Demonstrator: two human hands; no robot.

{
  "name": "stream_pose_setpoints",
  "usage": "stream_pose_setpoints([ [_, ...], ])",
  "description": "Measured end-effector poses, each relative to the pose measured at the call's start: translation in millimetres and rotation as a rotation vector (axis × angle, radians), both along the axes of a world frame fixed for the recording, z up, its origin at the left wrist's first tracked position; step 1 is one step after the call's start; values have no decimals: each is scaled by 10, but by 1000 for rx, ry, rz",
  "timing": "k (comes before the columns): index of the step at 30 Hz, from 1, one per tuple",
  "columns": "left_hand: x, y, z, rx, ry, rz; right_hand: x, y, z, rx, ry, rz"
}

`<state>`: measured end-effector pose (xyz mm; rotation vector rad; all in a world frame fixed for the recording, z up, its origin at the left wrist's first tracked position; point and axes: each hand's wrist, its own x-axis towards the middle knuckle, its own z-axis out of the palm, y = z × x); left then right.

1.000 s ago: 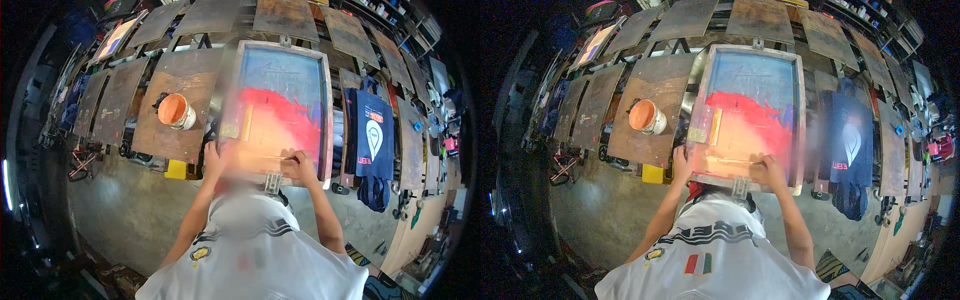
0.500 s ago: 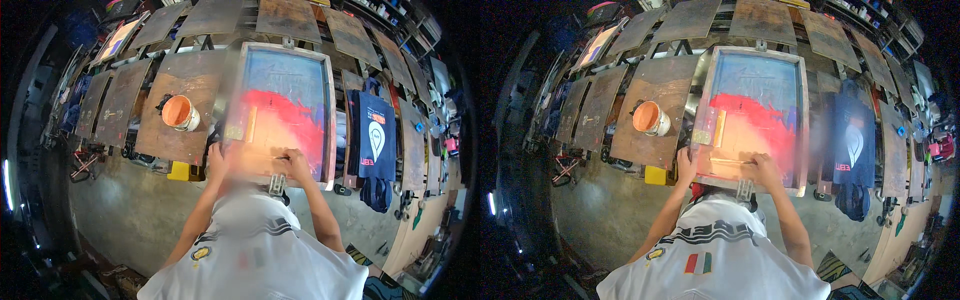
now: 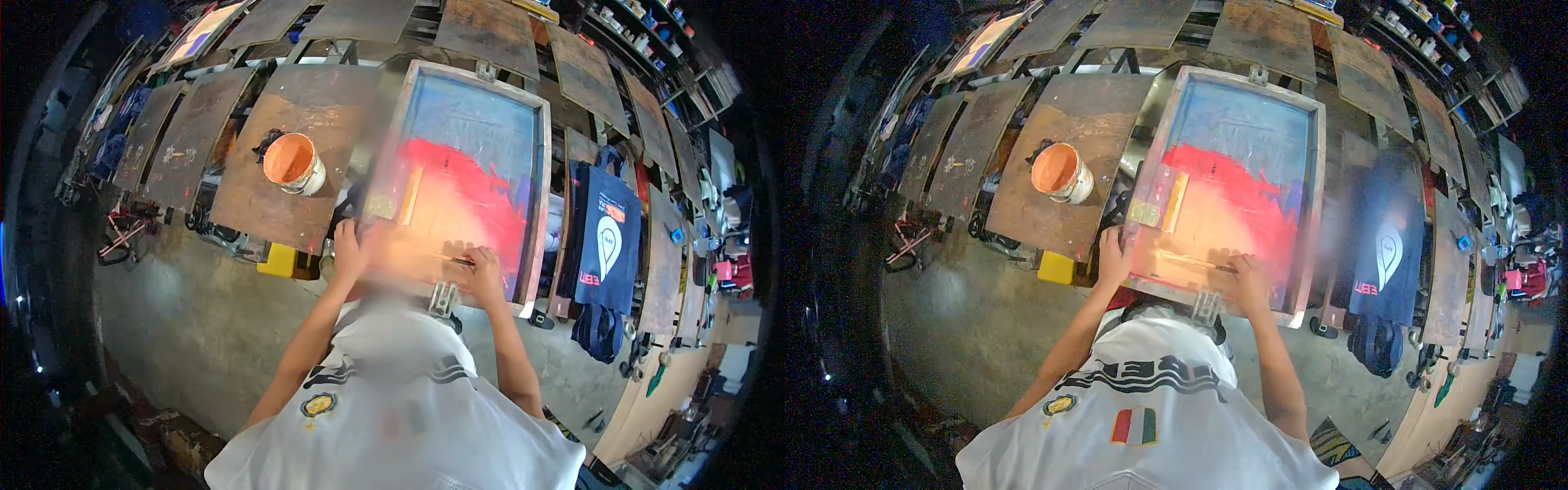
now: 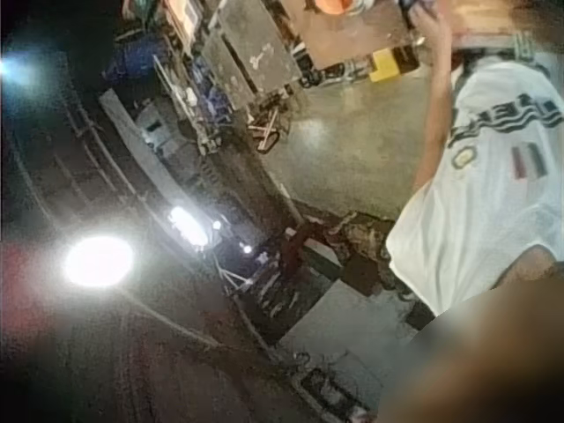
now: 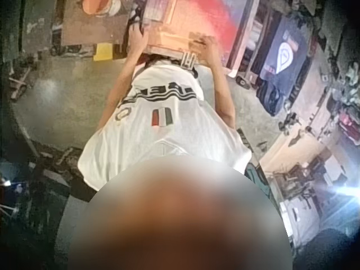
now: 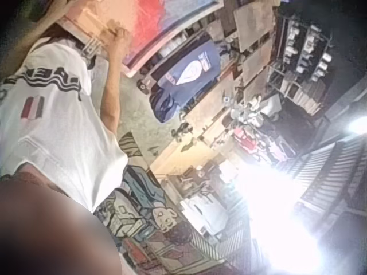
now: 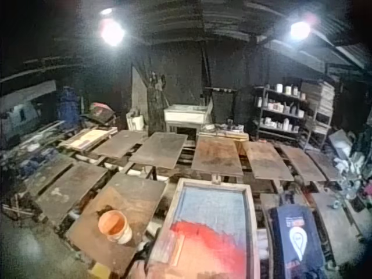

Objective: The recorder is performing screen printing on t-shirts using a manual screen printing machine.

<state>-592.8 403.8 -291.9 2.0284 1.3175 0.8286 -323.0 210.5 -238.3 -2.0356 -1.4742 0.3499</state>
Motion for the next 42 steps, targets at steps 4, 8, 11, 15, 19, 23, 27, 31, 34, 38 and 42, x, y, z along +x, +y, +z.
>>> stream_pose_setpoints([
  [4,61,-22,65,-6,-15,-9,-110,180,-40,26,-62,66],
  [8,27,-12,25,-80,-23,-15,-110,177,84,47,-45,45],
  [11,2,-31,21,10,-62,-36,-19,34,161,7,-130,16],
  [15,-26,-56,113,50,-85,-72,100,-181,101,-5,-159,-73],
  [19,-182,14,242,-9,-115,-159,-107,-126,212,-68,-183,-150],
  [23,-438,231,310,10,-163,-213,-277,66,235,-55,-239,-185],
  [27,-695,474,388,-22,-191,-202,-371,387,540,-16,-23,-157],
  [31,-886,691,457,-161,-245,-227,-510,778,1281,100,236,-124],
  [34,-1038,858,473,-184,-226,-263,-826,1250,1856,130,136,-190],
  [38,-1278,1082,539,-145,-230,-490,-1163,1820,2342,225,-41,-137],
  [42,-1654,1317,571,-175,-164,-564,-1548,2404,2735,422,-114,-43],
])
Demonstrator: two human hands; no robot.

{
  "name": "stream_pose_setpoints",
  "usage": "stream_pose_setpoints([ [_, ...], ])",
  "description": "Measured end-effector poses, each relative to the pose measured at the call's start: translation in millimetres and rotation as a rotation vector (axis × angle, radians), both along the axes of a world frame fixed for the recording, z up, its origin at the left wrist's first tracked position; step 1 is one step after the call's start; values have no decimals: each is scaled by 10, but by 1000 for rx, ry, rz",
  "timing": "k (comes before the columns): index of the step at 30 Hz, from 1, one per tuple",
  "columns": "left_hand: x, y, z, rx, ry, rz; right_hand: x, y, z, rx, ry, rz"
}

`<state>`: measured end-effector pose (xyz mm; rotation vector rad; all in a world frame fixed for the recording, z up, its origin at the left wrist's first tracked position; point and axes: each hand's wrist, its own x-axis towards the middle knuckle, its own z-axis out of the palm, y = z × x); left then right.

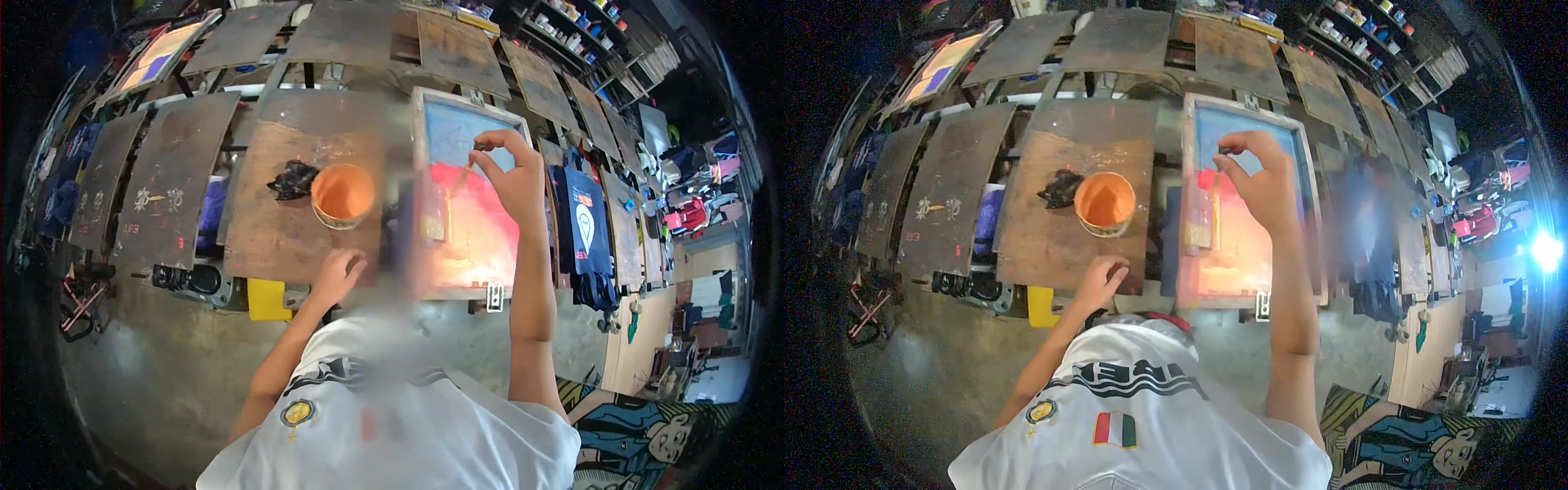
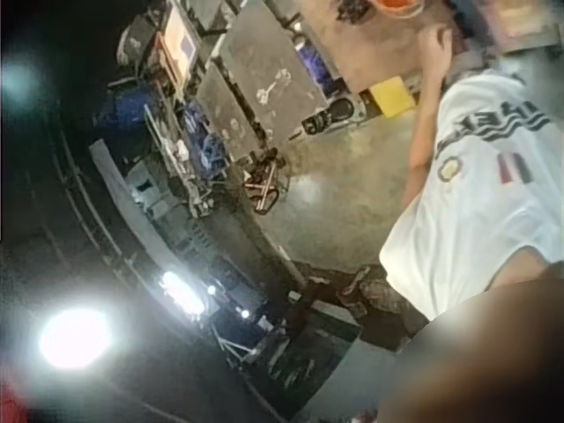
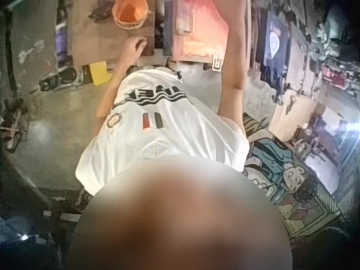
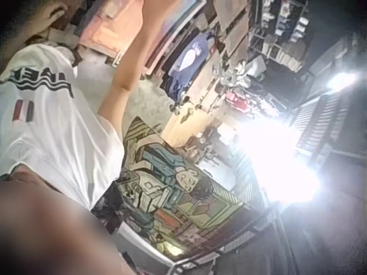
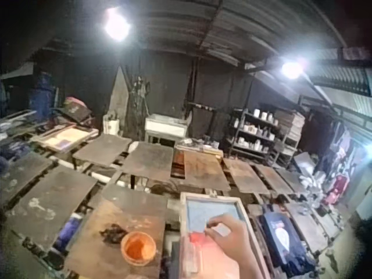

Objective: The recorder is performing screen printing on t-shirts using a manual screen printing machine.

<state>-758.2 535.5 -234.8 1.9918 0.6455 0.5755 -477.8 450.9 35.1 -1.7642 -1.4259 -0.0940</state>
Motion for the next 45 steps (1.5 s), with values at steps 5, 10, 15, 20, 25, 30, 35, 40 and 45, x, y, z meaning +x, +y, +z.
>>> stream_pose_setpoints([
  [5,-397,219,28,-19,9,43,-437,523,140,245,156,57],
  [10,-614,274,-69,18,-83,130,-886,795,49,310,-7,30],
  [15,-578,383,-249,44,-59,104,-1202,1065,-999,94,-29,-165],
  [20,-402,372,-293,16,53,28,-1035,1372,-1661,-153,-224,-185],
  [25,-398,349,-182,-35,-15,-79,-1135,1461,-1528,-230,-141,-181],
  [30,-433,371,-72,-14,-47,-93,-1107,1384,-1238,18,-64,-88],
  [35,-424,374,-347,46,-100,-73,-1040,1368,-1508,-31,-191,-25],
  [40,-506,382,-436,70,74,-67,-1046,1266,-1750,-116,3,-4],
  [45,-542,411,-417,92,-15,-33,-974,1152,-1450,-230,-11,110],
])
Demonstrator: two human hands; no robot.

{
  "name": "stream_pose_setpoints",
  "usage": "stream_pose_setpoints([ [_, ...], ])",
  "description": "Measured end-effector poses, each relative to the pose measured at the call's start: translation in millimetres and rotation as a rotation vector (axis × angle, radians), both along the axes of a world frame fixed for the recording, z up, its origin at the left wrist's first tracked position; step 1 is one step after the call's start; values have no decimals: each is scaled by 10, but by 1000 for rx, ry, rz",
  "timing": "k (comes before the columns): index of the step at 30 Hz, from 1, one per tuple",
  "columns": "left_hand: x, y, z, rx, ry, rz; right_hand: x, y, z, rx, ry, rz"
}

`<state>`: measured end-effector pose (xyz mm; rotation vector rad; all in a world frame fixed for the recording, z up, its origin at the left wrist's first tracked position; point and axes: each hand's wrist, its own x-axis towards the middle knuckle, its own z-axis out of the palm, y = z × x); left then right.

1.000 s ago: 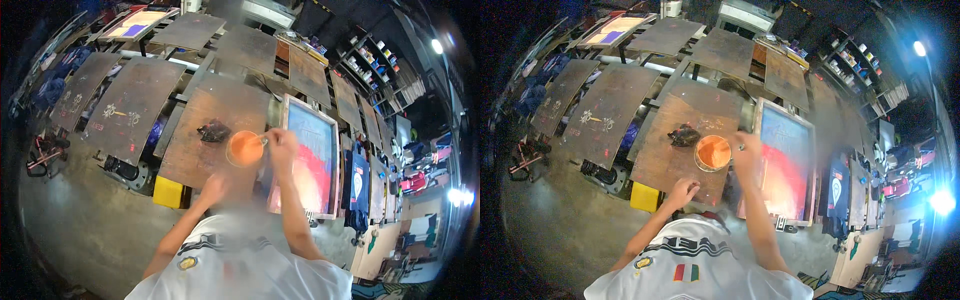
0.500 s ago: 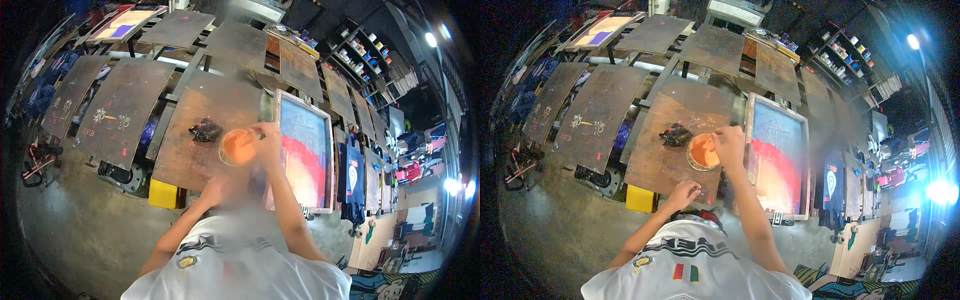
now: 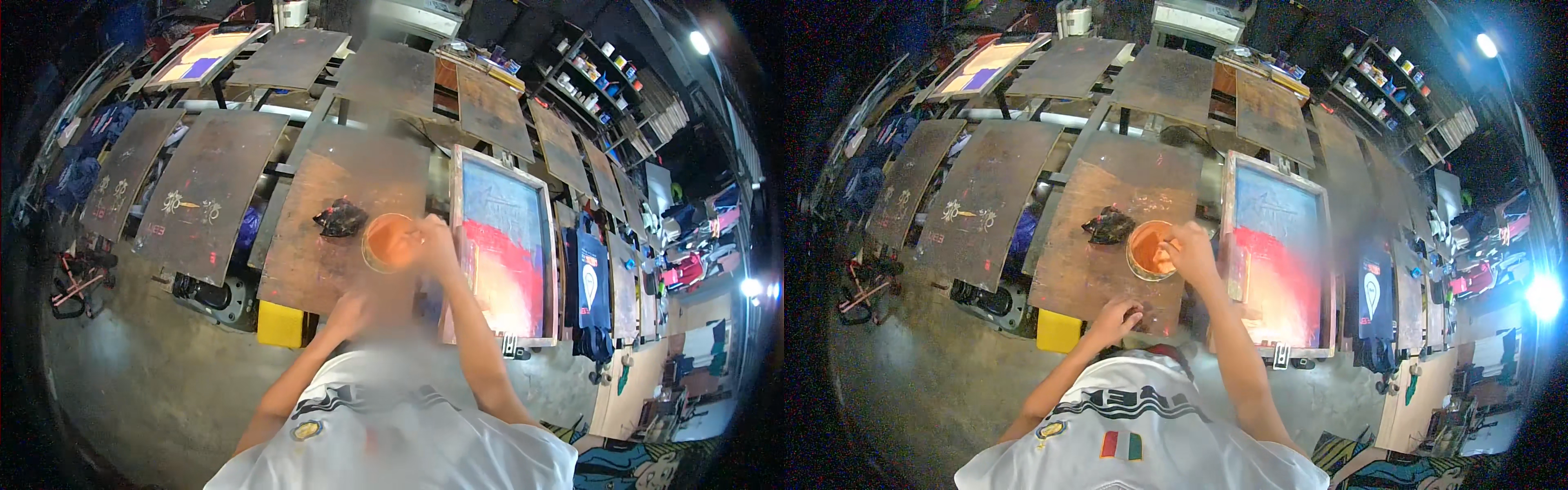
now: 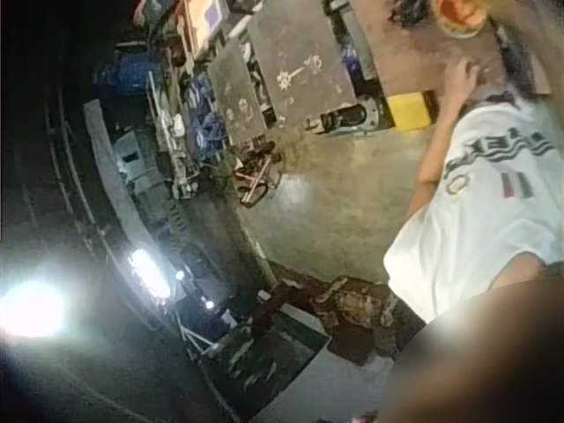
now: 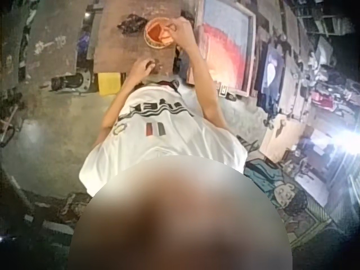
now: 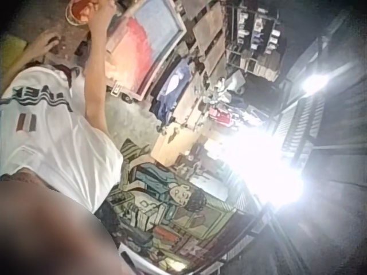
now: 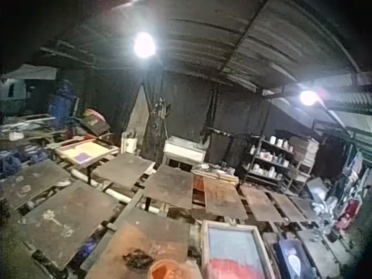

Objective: The recorder is performing screen printing on t-shirts using a manual screen printing machine.

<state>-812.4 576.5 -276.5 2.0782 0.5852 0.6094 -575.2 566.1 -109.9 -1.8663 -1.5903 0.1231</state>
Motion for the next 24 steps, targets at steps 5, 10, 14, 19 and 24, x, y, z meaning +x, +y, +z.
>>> stream_pose_setpoints([
  [5,55,7,176,-8,73,-50,-19,-127,731,39,-25,-21],
  [10,174,33,167,-82,42,-96,158,-137,11,-73,-93,-45],
  [14,143,98,150,22,87,-80,116,-196,5,-135,-100,-169],
  [19,129,160,290,34,48,-88,175,-308,-60,-31,31,-205],
  [24,175,172,744,7,110,-133,171,-248,85,-3,92,-192],
])
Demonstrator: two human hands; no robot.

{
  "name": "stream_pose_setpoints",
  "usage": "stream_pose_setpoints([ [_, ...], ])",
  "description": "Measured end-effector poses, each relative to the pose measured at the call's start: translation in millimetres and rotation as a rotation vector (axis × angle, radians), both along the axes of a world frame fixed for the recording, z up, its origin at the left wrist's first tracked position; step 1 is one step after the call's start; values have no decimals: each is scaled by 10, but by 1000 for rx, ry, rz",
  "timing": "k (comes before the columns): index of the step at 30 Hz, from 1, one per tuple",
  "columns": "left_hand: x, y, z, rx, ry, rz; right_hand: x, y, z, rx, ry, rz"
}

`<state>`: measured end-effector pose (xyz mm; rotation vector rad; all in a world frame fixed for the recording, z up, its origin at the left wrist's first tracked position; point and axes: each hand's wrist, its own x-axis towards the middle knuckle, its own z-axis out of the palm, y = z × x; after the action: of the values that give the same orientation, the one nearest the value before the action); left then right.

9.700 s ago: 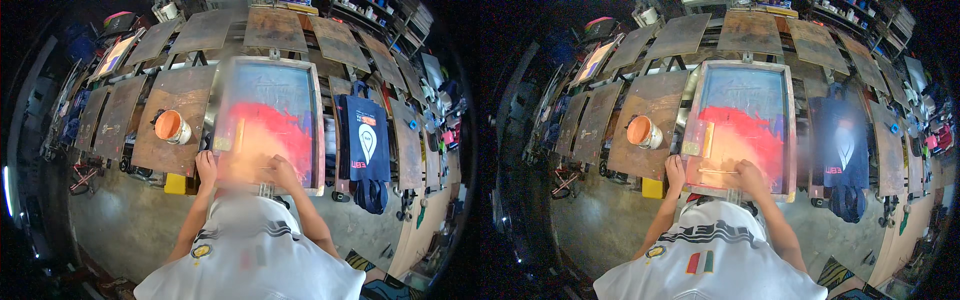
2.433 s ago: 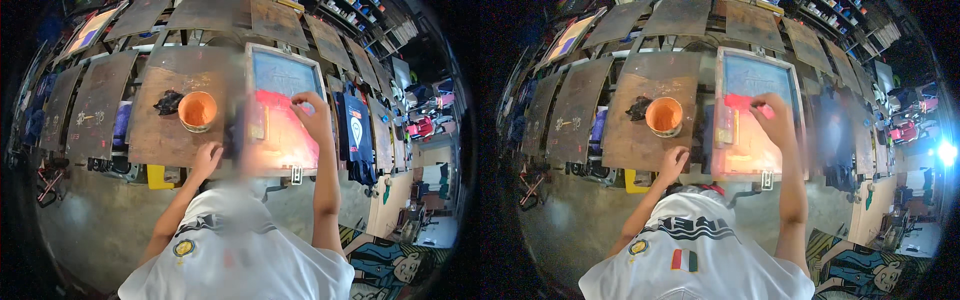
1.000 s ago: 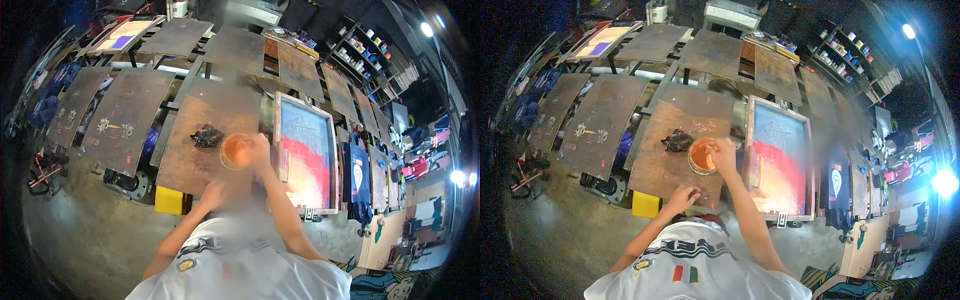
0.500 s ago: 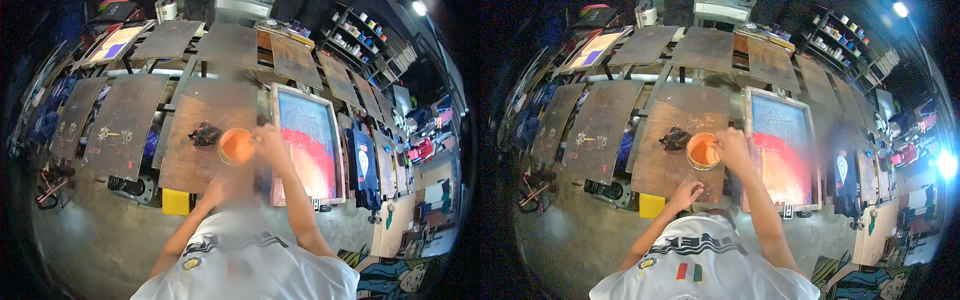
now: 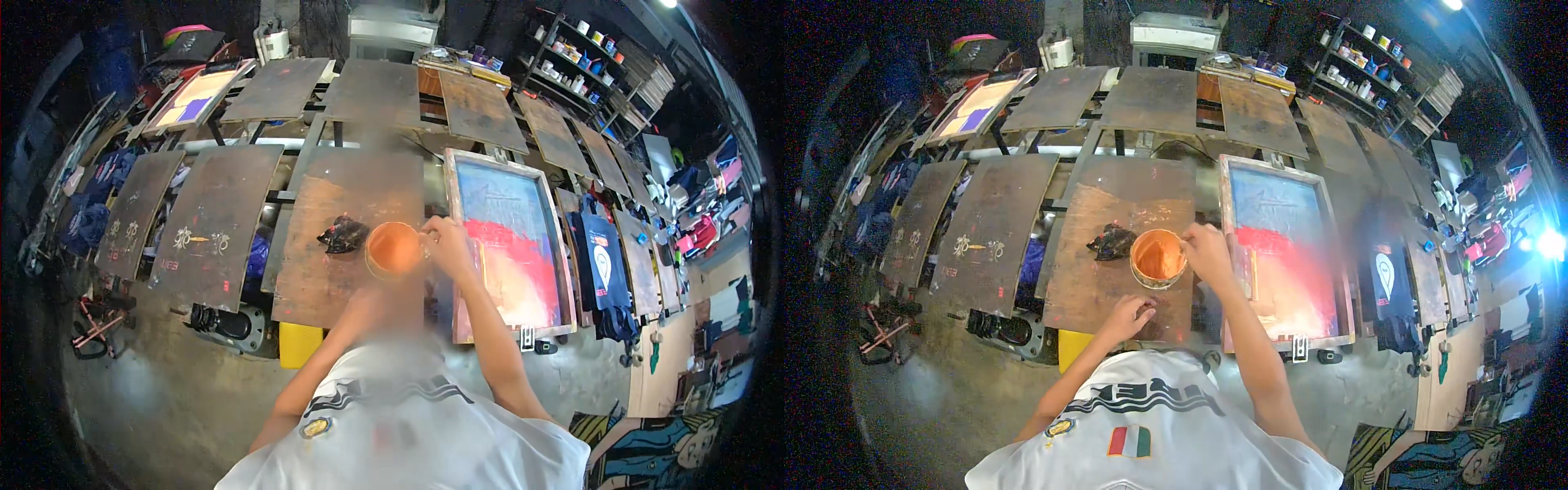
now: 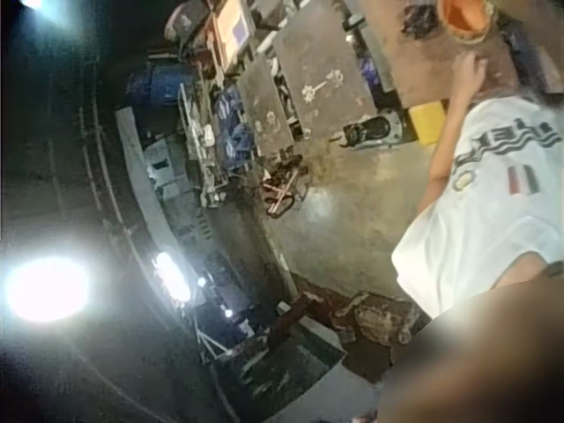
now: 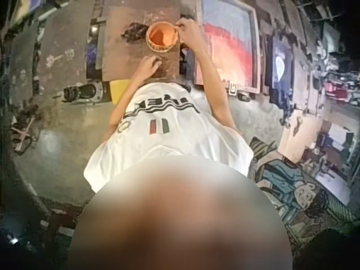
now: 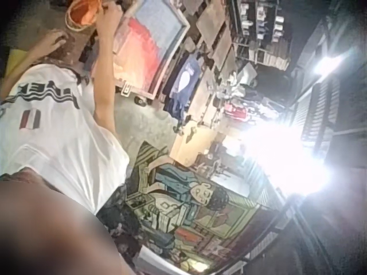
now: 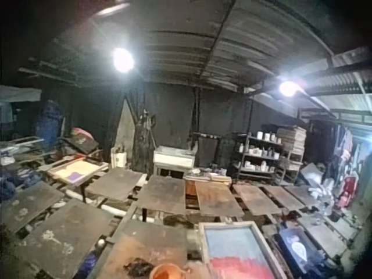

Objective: The recorder is performing screen printing on t-shirts using a manual screen printing machine.

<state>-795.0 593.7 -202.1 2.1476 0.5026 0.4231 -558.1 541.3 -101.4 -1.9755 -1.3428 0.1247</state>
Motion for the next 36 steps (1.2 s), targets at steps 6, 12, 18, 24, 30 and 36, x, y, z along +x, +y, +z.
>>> stream_pose_setpoints([
  [6,-54,1,159,-23,14,-40,-176,156,603,118,-368,145],
  [12,-142,94,-1,-17,34,-7,-16,240,-170,-130,-181,78],
  [18,-161,205,-241,-31,29,6,-49,297,371,23,-13,95],
  [24,-49,225,-400,10,-14,-13,88,283,-119,-105,-332,-3],
  [30,-157,247,-529,3,-48,27,-179,380,72,84,100,-48],
  [36,-159,275,-454,16,-44,22,-82,401,307,106,-56,-14],
])
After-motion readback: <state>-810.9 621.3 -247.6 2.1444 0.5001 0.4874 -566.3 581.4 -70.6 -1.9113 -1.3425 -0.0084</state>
